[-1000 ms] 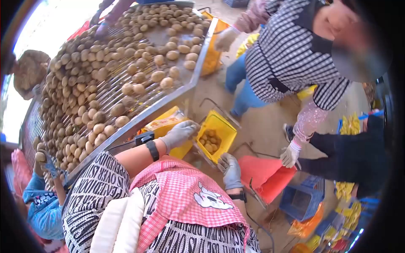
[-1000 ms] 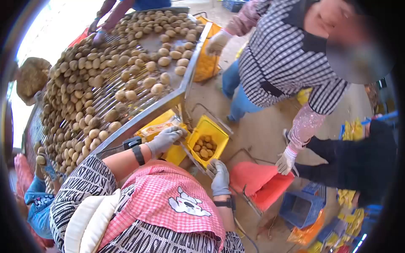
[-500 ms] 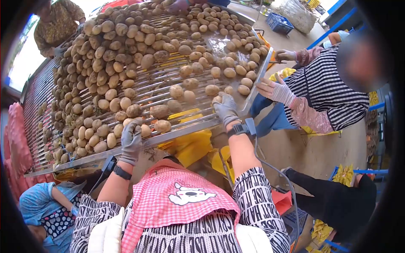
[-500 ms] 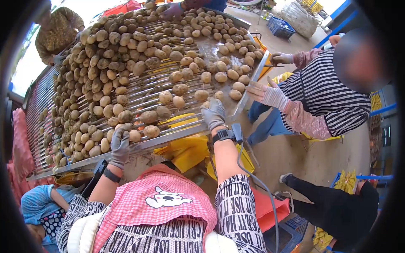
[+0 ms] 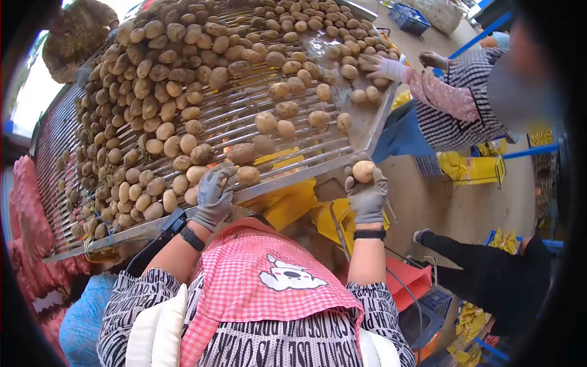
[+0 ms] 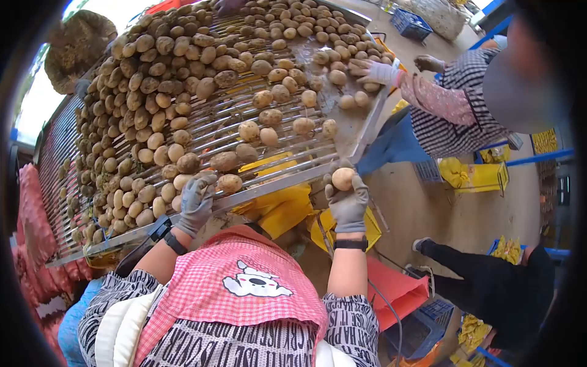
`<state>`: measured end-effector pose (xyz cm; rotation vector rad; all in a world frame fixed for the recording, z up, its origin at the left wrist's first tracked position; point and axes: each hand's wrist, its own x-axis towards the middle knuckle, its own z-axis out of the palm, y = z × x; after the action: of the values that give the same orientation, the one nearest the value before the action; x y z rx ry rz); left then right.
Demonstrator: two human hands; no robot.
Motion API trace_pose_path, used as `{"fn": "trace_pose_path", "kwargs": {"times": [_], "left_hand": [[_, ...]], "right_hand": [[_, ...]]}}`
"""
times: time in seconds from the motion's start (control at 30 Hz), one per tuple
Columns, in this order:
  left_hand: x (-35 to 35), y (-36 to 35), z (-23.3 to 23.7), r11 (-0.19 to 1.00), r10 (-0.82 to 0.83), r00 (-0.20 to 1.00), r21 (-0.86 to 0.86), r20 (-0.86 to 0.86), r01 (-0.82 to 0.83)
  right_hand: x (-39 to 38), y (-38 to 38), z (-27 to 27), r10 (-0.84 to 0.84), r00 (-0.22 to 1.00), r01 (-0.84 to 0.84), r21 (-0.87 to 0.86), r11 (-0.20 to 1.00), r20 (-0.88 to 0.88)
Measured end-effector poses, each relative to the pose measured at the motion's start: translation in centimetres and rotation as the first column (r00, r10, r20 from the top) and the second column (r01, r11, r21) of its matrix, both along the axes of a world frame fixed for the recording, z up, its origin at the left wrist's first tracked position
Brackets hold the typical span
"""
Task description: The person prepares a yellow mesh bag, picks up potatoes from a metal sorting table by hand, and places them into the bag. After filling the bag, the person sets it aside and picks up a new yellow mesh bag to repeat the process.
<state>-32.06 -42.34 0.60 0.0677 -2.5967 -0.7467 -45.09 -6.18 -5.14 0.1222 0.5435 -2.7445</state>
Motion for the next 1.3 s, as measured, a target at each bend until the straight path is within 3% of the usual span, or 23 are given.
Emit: {"fn": "trace_pose_path", "kwargs": {"times": [0.07, 0.13, 0.2, 0.27, 0.33, 0.43, 0.47, 0.53, 0.57, 0.63, 0.67, 0.73, 0.8, 0.83, 0.87, 0.93, 1.0, 1.03, 1.07, 1.1, 1.17, 1.23, 1.3], "left_hand": [[-2.3, 2.9, 0.5, 0.971, -0.235, 0.969, 0.031, -0.074, 0.238], [-3.7, 6.1, 0.6, 0.911, -0.379, 0.924, 0.157, -0.054, 0.382], [-4.6, 8.4, -0.9, 0.836, -0.486, 0.874, 0.307, 0.029, 0.455], [-5.7, 9.6, -2.2, 0.728, -0.577, 0.801, 0.544, 0.158, 0.417], [-5.7, 12.4, -2.0, 0.526, -0.707, 0.683, 0.782, 0.183, 0.334], [-5.3, 16.0, -2.2, 0.451, -0.812, 0.528, 0.841, 0.248, 0.298], [-3.3, 22.6, -0.9, 0.474, -0.817, 0.501, 0.827, 0.286, 0.301], [-3.9, 23.9, -0.5, 0.430, -0.873, 0.383, 0.846, 0.301, 0.316], [-4.1, 24.6, -0.8, 0.415, -0.890, 0.344, 0.846, 0.300, 0.334], [-4.1, 26.5, -1.8, 0.365, -0.924, 0.262, 0.848, 0.278, 0.384], [-4.6, 27.2, -2.0, 0.332, -0.943, 0.180, 0.827, 0.280, 0.454], [-2.6, 31.4, -0.5, 0.322, -0.946, 0.181, 0.837, 0.268, 0.442], [-2.6, 31.4, -0.5, 0.316, -0.947, 0.205, 0.844, 0.249, 0.433], [-2.6, 31.5, -0.3, 0.279, -0.960, 0.191, 0.774, 0.206, 0.569], [-3.1, 31.2, -0.1, 0.258, -0.966, 0.196, 0.677, 0.169, 0.689], [-5.1, 28.5, -0.7, 0.325, -0.944, 0.232, 0.530, 0.235, 0.783], [-5.9, 26.0, 0.9, 0.270, -0.961, 0.248, 0.584, 0.120, 0.765], [-6.7, 24.3, 1.7, 0.291, -0.947, 0.312, 0.596, 0.071, 0.748], [-7.0, 22.8, 3.1, 0.372, -0.913, 0.341, 0.805, 0.226, 0.463], [-8.2, 21.1, 2.9, 0.440, -0.889, 0.381, 0.706, 0.255, 0.555], [-9.6, 15.8, -1.7, 0.495, -0.838, 0.492, 0.705, 0.235, 0.508], [-8.9, 12.2, 0.5, 0.593, -0.753, 0.598, 0.677, 0.274, 0.436], [-9.0, 8.2, 0.4, 0.677, -0.660, 0.709, 0.606, 0.247, 0.418]], "right_hand": [[6.1, 2.8, 0.6, -0.026, 1.000, 0.026, 0.009, 1.000, 0.011], [12.9, 5.7, -1.8, -0.031, 0.980, 0.048, -0.079, 0.996, 0.195], [20.4, 7.6, -4.8, -0.168, 0.893, 0.163, 0.048, 0.986, 0.417], [27.9, 7.7, -4.8, -0.358, 0.735, 0.316, 0.176, 0.932, 0.577], [34.8, 6.3, -6.9, -0.642, 0.257, 0.530, 0.451, 0.718, 0.722], [48.0, 3.7, -13.5, -0.729, -0.009, 0.620, 0.576, 0.534, 0.685], [51.5, 8.5, -12.1, -0.701, -0.038, 0.628, 0.563, 0.537, 0.712], [54.1, 4.8, -8.7, -0.602, -0.301, 0.588, 0.641, 0.493, 0.739], [54.8, 3.4, -7.9, -0.590, -0.327, 0.609, 0.642, 0.466, 0.738], [56.2, 2.6, -6.6, -0.499, -0.435, 0.712, 0.626, 0.319, 0.749], [57.6, 2.8, -6.3, -0.582, -0.446, 0.803, 0.591, 0.075, 0.680], [62.2, 6.5, -6.9, -0.616, -0.678, 0.690, 0.636, -0.345, 0.401], [65.3, 6.9, -8.8, -0.594, -0.707, 0.655, 0.670, -0.349, 0.382], [65.3, 8.3, -9.3, -0.594, -0.717, 0.633, 0.697, -0.337, 0.364], [64.0, 9.3, -8.7, -0.634, -0.674, 0.665, 0.685, -0.297, 0.379], [59.1, 9.2, -5.2, -0.748, -0.446, 0.749, 0.662, -0.012, 0.491], [53.8, 8.2, -5.7, -0.862, -0.239, 0.633, 0.745, 0.211, 0.448], [50.7, 7.2, -6.2, -0.846, -0.121, 0.645, 0.689, 0.331, 0.520], [47.7, 6.9, -7.0, -0.811, -0.006, 0.632, 0.631, 0.450, 0.585], [43.3, 7.0, -6.9, -0.798, 0.101, 0.588, 0.611, 0.529, 0.594], [35.2, 3.5, -8.1, -0.738, 0.161, 0.535, 0.570, 0.624, 0.656], [28.4, 2.2, -4.3, -0.703, 0.291, 0.425, 0.571, 0.703, 0.649], [22.1, 0.8, -1.3, -0.611, 0.642, 0.158, 0.699, 0.698, 0.464]]}}
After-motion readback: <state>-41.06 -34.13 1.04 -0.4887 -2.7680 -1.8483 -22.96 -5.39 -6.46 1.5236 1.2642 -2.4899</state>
